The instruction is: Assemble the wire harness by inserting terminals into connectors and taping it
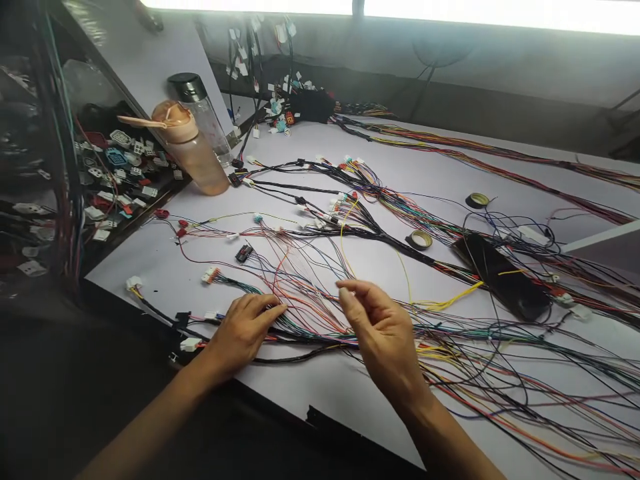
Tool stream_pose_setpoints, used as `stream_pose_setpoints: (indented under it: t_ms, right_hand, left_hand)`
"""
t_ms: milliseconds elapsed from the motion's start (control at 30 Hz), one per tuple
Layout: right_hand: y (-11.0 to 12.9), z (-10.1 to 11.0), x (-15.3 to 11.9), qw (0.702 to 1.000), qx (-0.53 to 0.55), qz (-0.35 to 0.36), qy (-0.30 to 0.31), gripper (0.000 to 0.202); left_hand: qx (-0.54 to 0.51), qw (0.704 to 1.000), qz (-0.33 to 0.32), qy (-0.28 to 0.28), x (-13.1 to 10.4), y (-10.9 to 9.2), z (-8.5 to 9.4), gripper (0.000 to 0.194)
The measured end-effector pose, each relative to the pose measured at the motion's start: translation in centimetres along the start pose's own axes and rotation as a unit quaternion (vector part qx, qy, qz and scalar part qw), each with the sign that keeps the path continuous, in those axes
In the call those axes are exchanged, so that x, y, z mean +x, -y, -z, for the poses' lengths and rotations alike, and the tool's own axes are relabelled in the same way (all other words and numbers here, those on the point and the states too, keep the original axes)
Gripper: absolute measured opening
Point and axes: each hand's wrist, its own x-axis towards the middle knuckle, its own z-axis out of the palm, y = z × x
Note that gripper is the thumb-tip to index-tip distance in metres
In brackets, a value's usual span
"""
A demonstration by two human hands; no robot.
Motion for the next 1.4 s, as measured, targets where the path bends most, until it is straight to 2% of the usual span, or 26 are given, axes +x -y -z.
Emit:
stream_pose_setpoints:
  t_ms: [100,167,200,267,367,400,467,567,667,767,867,933,1000,1033,1100,1167,1267,1367,1400]
  right_hand:
    - [-0.8,0.1,0.2,0.985,-0.132,0.028,0.107,0.029]
    - [-1.5,0.4,0.4,0.979,-0.170,0.046,0.104,0.031]
    - [-1.9,0.6,0.4,0.981,-0.175,0.044,0.074,0.032]
    - [-2.8,1.1,0.6,0.985,-0.165,0.025,-0.032,0.033]
    - [-3.9,1.5,0.7,0.977,-0.111,-0.003,-0.181,0.037]
    - [-4.1,1.5,0.7,0.975,-0.083,-0.010,-0.206,0.038]
    - [-4.5,1.4,0.8,0.976,-0.015,-0.026,-0.216,0.038]
    - [-4.4,1.2,0.5,0.973,0.104,-0.005,-0.206,0.031]
    - [-3.4,1.2,-0.6,0.963,0.176,0.086,-0.184,0.017]
    - [-2.1,0.7,-2.2,0.965,0.163,0.180,-0.096,0.019]
    - [-1.3,-0.6,-3.5,0.961,0.097,0.256,0.025,0.027]
    - [-1.4,-1.9,-4.0,0.952,0.019,0.295,0.082,0.021]
    - [-1.8,-3.0,-4.3,0.939,-0.062,0.319,0.111,0.008]
    - [-2.1,-3.5,-4.4,0.933,-0.092,0.326,0.118,0.008]
    - [-2.7,-4.0,-4.3,0.926,-0.129,0.332,0.123,0.014]
    - [-3.4,-4.1,-4.2,0.921,-0.153,0.336,0.125,0.016]
    - [-4.1,-3.9,-3.8,0.912,-0.181,0.349,0.117,0.017]
    - [-4.4,-3.5,-3.4,0.912,-0.193,0.348,0.102,0.011]
    - [-4.5,-3.2,-3.4,0.913,-0.196,0.345,0.099,0.010]
  left_hand:
    - [0.010,1.000,0.009,0.004,-0.1,-0.1,0.0,0.042]
    - [0.013,1.000,0.016,0.010,-0.2,-0.1,-0.1,0.043]
    - [0.012,1.000,0.019,0.011,-0.2,-0.1,-0.1,0.043]
    - [0.008,1.000,0.017,0.010,-0.2,-0.1,-0.1,0.043]
    - [0.006,1.000,0.007,0.003,-0.3,0.0,-0.1,0.041]
    - [0.008,1.000,0.004,0.002,-0.3,0.1,-0.1,0.040]
    - [0.012,1.000,-0.001,-0.001,-0.3,0.4,-0.3,0.040]
    - [0.017,1.000,-0.001,0.000,-0.2,1.0,-0.6,0.040]
    - [0.010,1.000,-0.004,-0.001,0.2,1.2,-0.5,0.037]
    - [-0.028,0.999,0.019,-0.030,0.5,0.3,0.6,0.036]
    - [-0.174,0.980,0.094,-0.037,0.4,-1.9,2.1,0.037]
    - [-0.336,0.927,0.164,0.002,0.1,-3.7,2.8,0.039]
    - [-0.487,0.832,0.265,0.021,-0.1,-5.3,3.1,0.042]
    - [-0.542,0.777,0.318,0.008,-0.2,-5.9,3.2,0.042]
    - [-0.610,0.682,0.399,-0.057,0.1,-6.5,3.4,0.034]
    - [-0.646,0.621,0.421,-0.141,0.8,-6.4,3.8,0.027]
    - [-0.694,0.550,0.400,-0.237,2.0,-5.6,4.9,0.026]
    - [-0.728,0.475,0.412,-0.272,3.0,-4.9,6.1,0.019]
    - [-0.730,0.461,0.419,-0.280,3.1,-4.7,6.4,0.018]
